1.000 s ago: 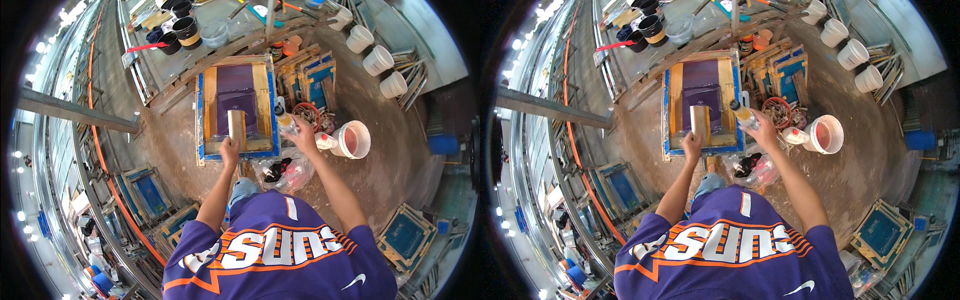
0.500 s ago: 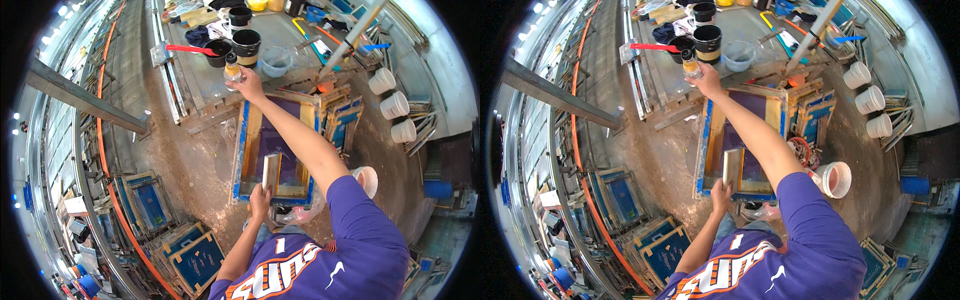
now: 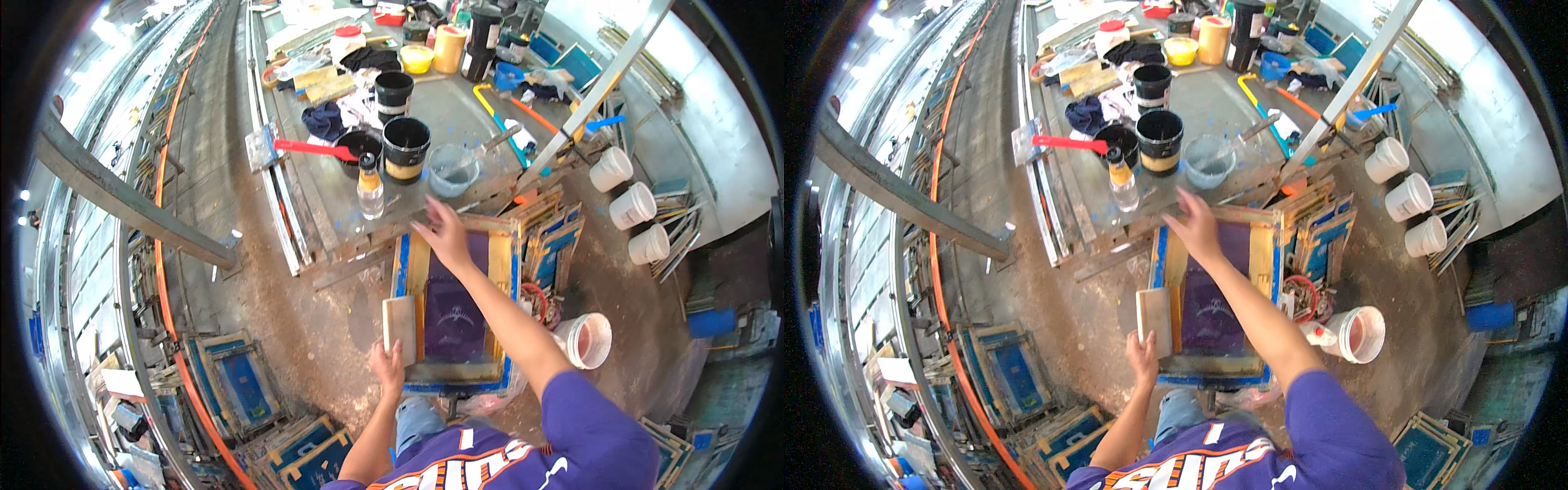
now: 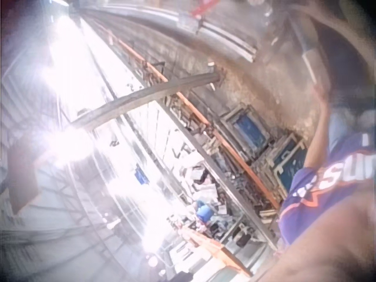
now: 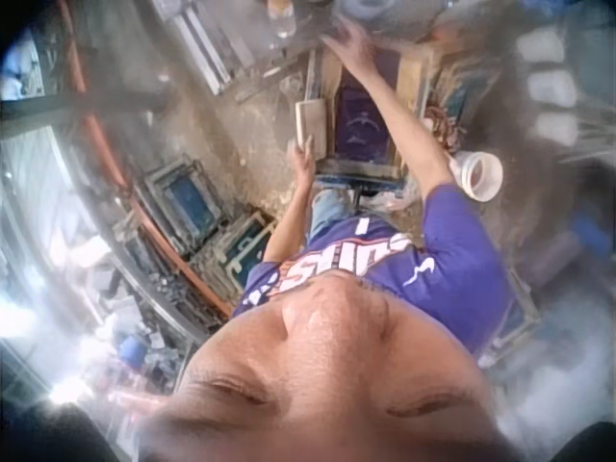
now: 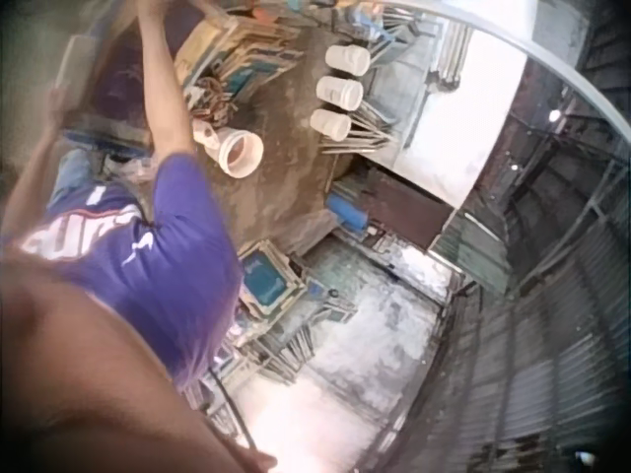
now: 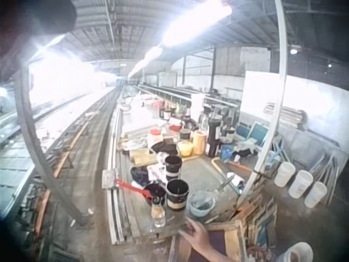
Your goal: The person uses a squeegee to spread purple ink across a screen printing frame placed over a dark fabric on a conveyor belt. The person repeatedly pulls the squeegee to ensure even coverage of the design. The person then lifts the frame and moves it to a different station to reload ink from a container before returning to the conveyor to continue printing.
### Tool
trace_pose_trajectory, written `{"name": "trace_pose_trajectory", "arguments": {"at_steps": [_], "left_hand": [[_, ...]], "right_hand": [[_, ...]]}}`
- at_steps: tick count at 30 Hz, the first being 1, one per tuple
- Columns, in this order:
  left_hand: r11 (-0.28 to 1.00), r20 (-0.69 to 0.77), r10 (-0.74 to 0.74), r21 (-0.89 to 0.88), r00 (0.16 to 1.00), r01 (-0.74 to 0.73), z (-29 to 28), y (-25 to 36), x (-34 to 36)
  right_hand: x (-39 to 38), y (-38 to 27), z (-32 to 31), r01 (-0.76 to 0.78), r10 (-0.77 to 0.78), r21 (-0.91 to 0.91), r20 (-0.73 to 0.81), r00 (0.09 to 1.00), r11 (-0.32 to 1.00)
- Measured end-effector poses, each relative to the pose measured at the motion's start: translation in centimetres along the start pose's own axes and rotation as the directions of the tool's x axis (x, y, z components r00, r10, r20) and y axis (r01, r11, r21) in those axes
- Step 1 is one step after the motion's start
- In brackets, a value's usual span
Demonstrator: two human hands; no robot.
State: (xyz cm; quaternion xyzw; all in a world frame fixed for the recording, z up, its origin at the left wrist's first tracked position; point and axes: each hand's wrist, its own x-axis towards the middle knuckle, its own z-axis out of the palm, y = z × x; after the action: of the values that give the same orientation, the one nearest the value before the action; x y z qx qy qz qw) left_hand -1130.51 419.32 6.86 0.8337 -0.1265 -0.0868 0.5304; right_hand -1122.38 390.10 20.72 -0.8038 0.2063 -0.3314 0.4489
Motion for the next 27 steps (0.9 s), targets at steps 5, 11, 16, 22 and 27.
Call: {"name": "trace_pose_trajectory", "arguments": {"at_steps": [5,11,16,22,27], "left_hand": [[0.988,0.111,-0.086,-0.115,0.990,0.099,-0.6,-2.3,1.6],[0.993,0.275,-0.082,-0.057,0.958,0.101,-0.3,-3.9,0.2],[0.984,0.318,-0.179,0.034,0.931,0.178,-0.5,-3.3,0.4],[0.987,0.412,-0.159,0.058,0.897,0.148,-1.0,-3.1,-2.9],[0.988,0.618,-0.113,-0.011,0.778,0.152,-1.9,-2.1,-7.8]], "right_hand": [[-16.7,13.3,-16.4,-0.459,0.261,-0.453,-0.434,0.863,0.764],[-29.4,19.9,-20.4,-0.729,0.737,0.159,-0.290,0.610,0.666],[-29.3,18.5,-19.0,-0.650,0.800,0.482,-0.230,0.554,0.588],[-37.8,15.1,-21.1,-0.611,0.809,0.540,-0.474,0.348,0.579],[-50.4,7.1,-25.3,-0.444,0.836,0.708,-0.475,0.275,0.549]]}}
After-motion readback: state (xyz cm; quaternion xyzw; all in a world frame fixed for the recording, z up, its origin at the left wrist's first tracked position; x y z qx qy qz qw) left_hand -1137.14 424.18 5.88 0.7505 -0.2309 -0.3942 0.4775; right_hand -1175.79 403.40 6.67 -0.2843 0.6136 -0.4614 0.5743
